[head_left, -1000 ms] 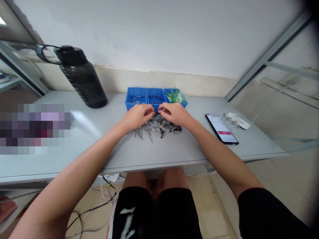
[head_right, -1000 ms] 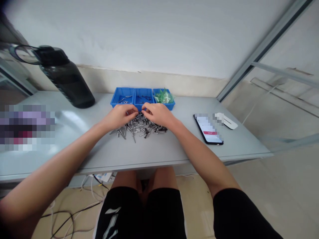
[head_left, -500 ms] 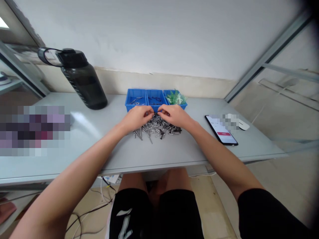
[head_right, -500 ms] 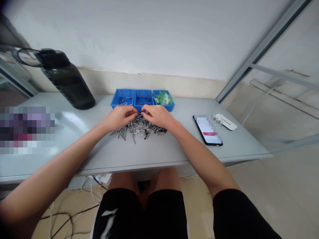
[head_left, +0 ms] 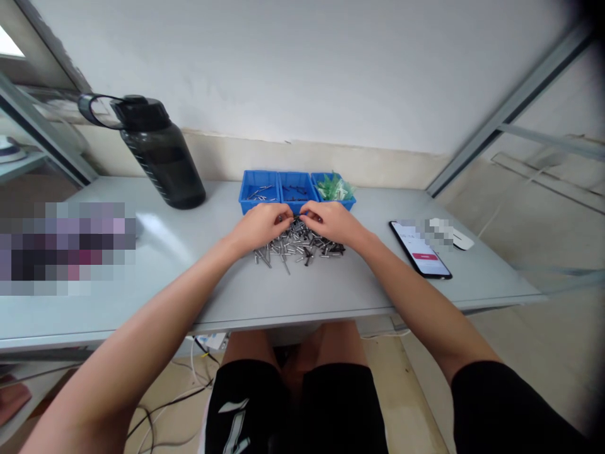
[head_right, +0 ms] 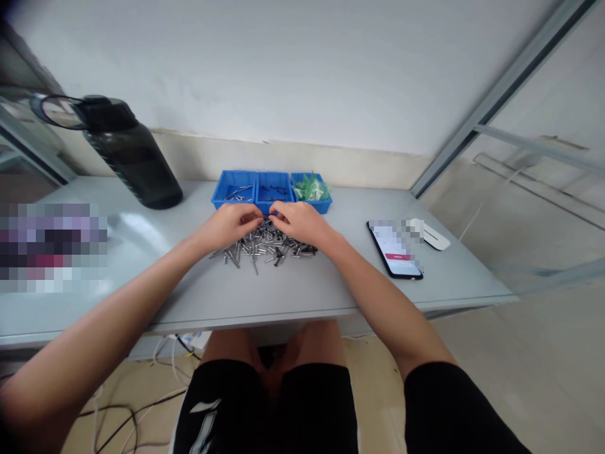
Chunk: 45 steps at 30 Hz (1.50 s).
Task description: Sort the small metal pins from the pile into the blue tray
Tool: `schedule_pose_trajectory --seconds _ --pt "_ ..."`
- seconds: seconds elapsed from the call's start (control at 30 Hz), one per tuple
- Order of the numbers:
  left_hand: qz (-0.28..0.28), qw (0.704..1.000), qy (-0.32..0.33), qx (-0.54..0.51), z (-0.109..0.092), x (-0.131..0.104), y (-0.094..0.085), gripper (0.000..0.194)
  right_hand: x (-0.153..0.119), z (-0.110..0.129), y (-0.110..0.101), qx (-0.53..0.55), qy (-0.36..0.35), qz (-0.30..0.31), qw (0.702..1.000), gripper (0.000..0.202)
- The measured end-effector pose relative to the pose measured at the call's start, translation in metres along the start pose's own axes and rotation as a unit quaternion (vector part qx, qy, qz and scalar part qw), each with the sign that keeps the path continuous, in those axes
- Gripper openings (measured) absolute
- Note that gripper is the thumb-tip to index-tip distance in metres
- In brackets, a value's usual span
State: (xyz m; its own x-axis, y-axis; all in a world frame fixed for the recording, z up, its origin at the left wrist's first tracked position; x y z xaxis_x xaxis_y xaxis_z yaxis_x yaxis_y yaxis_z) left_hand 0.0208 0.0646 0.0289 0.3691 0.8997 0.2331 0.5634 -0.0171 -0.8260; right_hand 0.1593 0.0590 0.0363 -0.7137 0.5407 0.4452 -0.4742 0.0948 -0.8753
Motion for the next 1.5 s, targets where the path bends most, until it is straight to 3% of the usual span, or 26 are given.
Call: schedule_pose_trajectory --seconds 0.37,1.2,1.5 --pt "-0.033 0.999 -0.003 -0.006 0.001 0.001 -0.005 0.016 0.000 -0.001 -0.001 -0.004 0.004 0.000 1.000 0.017" --pt "-0.025 1.000 0.001 -0.012 0.000 0.001 -0.005 0.017 0.000 -0.003 0.002 -0.010 0.000 0.010 1.000 0.018" --pt "-0.038 0.992 -0.010 -0.123 -0.002 0.001 -0.011 0.013 0.001 -0.001 0.000 0.000 -0.008 0.006 1.000 0.021"
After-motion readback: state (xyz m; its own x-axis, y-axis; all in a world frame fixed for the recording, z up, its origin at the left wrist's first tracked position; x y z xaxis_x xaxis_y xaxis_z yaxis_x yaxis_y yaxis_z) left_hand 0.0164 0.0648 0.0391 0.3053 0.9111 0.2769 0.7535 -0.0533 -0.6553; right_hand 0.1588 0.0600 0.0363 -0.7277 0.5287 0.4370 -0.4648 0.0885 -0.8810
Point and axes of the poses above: each hand's wrist, its own x-axis towards the middle knuckle, its own y-axis out of the palm, z = x × y, the point moved 7 cm from there along x, towards the middle knuckle, and after that the axes turned 13 degrees about -y, right-handed, at the moved point
